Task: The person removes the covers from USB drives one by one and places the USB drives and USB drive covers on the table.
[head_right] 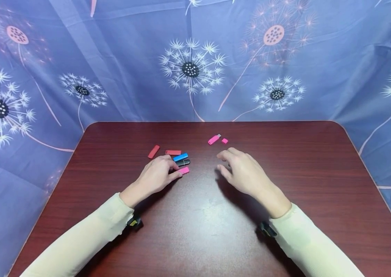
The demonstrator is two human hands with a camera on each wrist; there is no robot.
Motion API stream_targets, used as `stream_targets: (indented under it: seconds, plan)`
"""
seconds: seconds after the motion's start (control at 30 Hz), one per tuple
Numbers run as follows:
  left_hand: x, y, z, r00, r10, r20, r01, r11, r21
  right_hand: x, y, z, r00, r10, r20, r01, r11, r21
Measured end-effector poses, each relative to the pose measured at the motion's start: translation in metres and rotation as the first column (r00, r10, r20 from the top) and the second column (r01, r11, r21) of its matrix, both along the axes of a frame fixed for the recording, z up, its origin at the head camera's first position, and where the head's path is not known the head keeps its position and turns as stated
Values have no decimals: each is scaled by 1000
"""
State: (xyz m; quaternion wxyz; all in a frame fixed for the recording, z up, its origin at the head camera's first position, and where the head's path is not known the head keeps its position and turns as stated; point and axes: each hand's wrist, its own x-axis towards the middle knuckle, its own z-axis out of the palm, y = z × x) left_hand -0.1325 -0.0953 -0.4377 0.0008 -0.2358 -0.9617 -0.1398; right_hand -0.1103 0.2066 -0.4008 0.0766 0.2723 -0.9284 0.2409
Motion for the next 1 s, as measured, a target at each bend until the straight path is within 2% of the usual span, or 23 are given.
stream_targets:
  seconds: [0.17,0.5,0.77,1.0]
  plan:
    - [2,1,-2,1000,-5,-8,5,999,41,0,-2,-2,1000,8,-5,-8,1000,-1]
    - [8,2,-4,999,7,48,-13,991,130,1,-7,-3,1000,22,4,-22,1000,9]
    - [10,2,-7,999,0,51,-8,987,158,1,-12,-6,999,36,18,-36,999,13]
    - [11,2,-12,999,-35,32,29,987,160,3,-16,-10,998,65,25,-65,998,21]
